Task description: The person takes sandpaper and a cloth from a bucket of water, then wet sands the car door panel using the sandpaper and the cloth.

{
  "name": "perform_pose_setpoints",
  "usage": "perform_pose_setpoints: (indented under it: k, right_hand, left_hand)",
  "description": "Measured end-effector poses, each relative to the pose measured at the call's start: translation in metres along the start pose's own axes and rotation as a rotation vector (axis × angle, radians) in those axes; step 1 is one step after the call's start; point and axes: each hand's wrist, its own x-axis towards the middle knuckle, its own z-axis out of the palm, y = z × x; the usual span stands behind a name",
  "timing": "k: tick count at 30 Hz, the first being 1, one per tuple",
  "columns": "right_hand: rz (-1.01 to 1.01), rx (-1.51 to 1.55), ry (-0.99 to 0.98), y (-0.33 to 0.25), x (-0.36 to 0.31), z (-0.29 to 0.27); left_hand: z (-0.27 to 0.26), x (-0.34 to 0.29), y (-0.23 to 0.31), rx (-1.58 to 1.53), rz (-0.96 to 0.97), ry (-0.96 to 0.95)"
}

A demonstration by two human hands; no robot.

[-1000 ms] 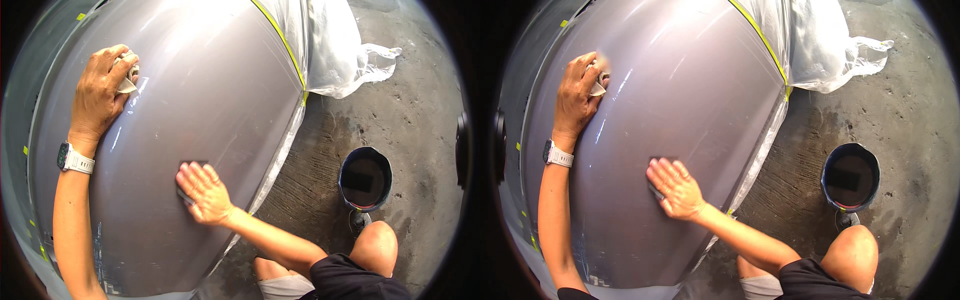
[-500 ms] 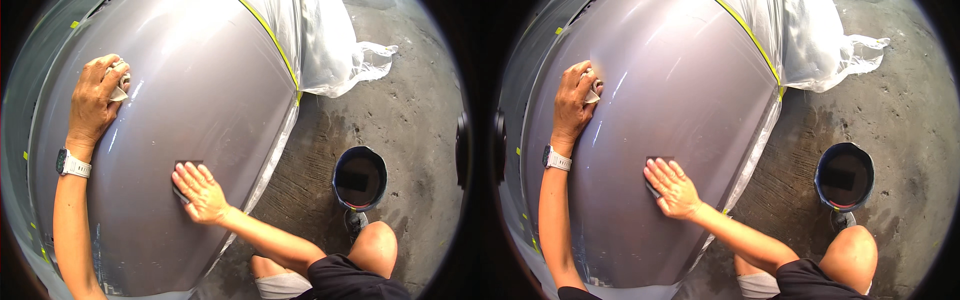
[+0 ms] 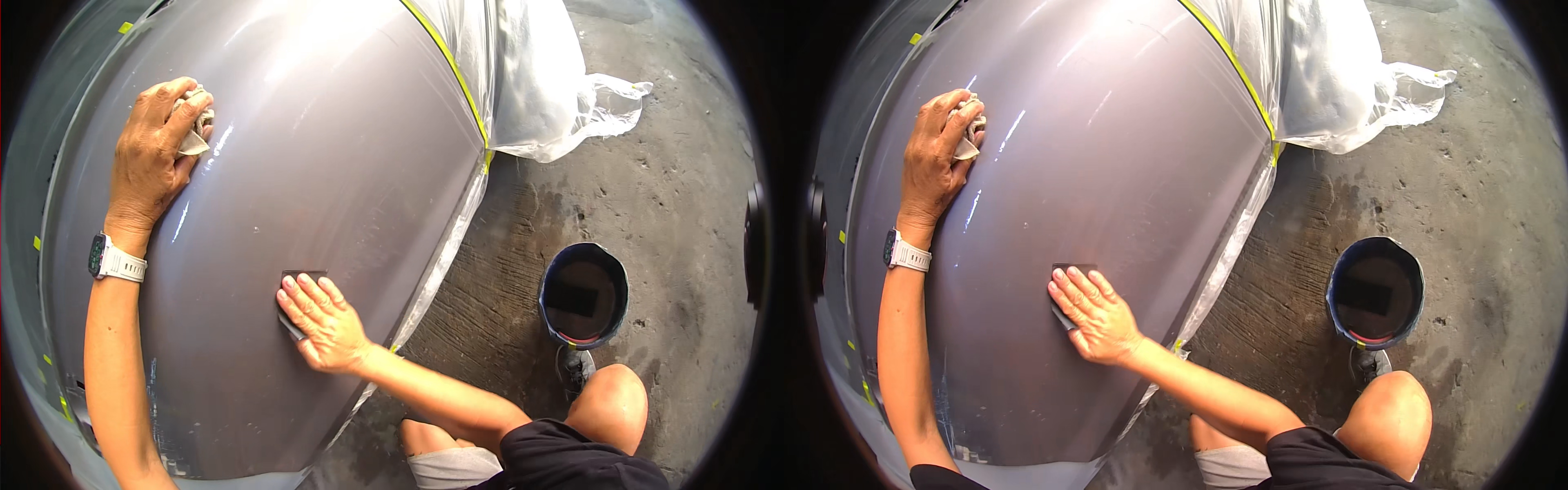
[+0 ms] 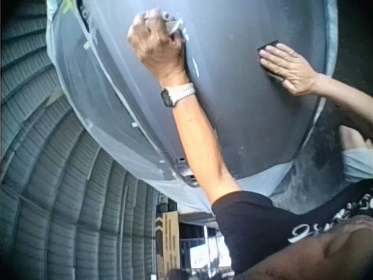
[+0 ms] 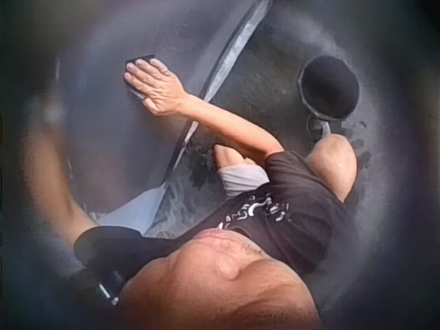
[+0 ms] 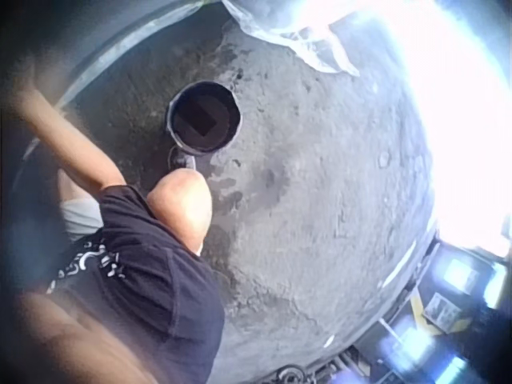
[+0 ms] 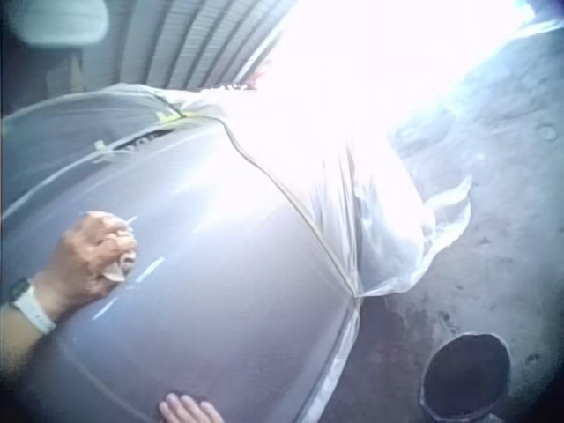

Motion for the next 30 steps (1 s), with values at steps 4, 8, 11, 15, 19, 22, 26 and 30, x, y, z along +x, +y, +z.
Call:
perform_pose_setpoints:
  k: [4, 8, 11, 15, 19, 22, 26, 30]
  right_hand:
    - [0.025, -0.108, 0.176, 0.077, 0.052, -0.032]
    - [0.163, -0.140, 0.229, 0.082, 0.078, -0.043]
    - [0.080, -0.024, 0.077, 0.022, 0.030, -0.021]
    - [-0.019, 0.009, -0.045, 0.030, 0.006, -0.014]
    - [0.121, -0.173, 0.127, 0.090, 0.061, -0.032]
    - [0.178, -0.148, 0.229, 0.075, 0.081, -0.033]
    - [-0.186, 0.143, -0.028, -0.019, 0.028, -0.002]
    - [-0.252, 0.241, -0.089, -0.015, 0.046, 0.016]
  left_hand:
    - [0.001, -0.005, -0.002, -0.003, -0.010, -0.020]
    - [0.002, -0.003, -0.004, 0.010, -0.008, -0.010]
    - [0.002, 0.000, -0.002, 0.025, 0.018, 0.004]
    - [0.000, 0.000, 0.000, 0.017, -0.002, -0.014]
    - [0.003, -0.004, -0.002, -0.001, -0.025, -0.033]
    - [0.002, -0.004, -0.003, 0.024, -0.008, -0.009]
    - [-0.003, 0.001, -0.002, 0.027, 0.004, -0.028]
    - [-0.005, 0.004, 0.000, 0.008, 0.001, -0.027]
